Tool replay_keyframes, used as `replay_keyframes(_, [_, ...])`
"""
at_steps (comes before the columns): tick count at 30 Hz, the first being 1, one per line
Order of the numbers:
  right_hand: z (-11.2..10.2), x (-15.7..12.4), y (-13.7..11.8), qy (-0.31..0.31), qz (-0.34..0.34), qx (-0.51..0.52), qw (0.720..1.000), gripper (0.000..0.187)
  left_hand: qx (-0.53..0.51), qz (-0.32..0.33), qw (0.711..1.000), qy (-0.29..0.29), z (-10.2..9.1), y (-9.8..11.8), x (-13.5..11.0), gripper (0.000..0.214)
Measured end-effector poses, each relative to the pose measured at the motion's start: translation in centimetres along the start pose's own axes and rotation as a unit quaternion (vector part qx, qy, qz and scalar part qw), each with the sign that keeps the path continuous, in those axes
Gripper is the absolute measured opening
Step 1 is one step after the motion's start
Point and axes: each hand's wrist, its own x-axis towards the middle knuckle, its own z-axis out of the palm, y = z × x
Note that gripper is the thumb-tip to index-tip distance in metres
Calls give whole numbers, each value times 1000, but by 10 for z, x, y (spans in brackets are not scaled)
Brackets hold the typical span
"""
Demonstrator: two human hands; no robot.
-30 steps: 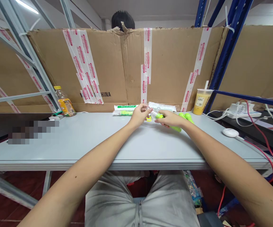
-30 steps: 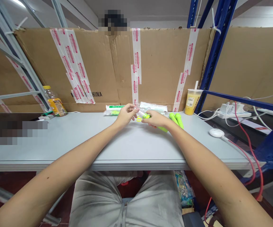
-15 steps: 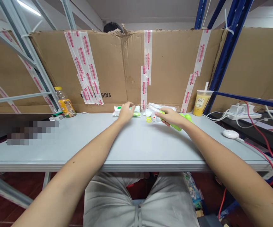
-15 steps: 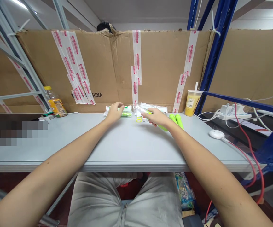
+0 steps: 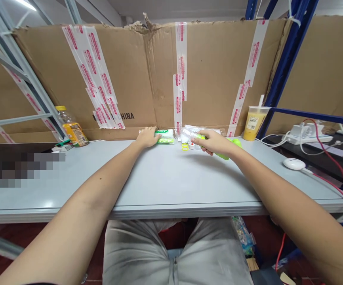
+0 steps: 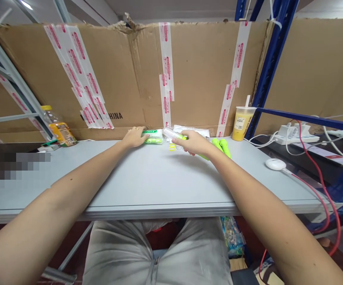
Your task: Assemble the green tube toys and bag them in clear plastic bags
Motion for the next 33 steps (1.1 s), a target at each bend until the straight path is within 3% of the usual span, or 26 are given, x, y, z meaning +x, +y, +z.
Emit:
replay_keyframes(8, [0, -3, -2, -6, -10, -16, 1000, 32, 58, 14, 998, 20, 3, 4, -6, 56])
replay_keyframes(12, [0, -3, 0, -12, -16, -14, 1000, 32, 47, 7, 999, -10, 2, 4, -13, 55])
replay_keyframes(16, [1, -2, 1, -20, -18, -14, 1000, 34, 46, 42, 997, -43, -1, 5, -20, 56])
replay_keyframes(22, [0, -4, -1, -32, -28, -23, 999, 36, 7, 73, 993, -89, -10, 12, -33, 87])
replay_keyframes(29, [0, -6, -2, -35, -27, -25, 999, 36, 16, 93, 991, -97, -18, 13, -32, 56])
replay_keyframes(33, [0, -5, -2, -40, -20, -26, 999, 36, 26, 108, 990, -88, -21, 10, -31, 53])
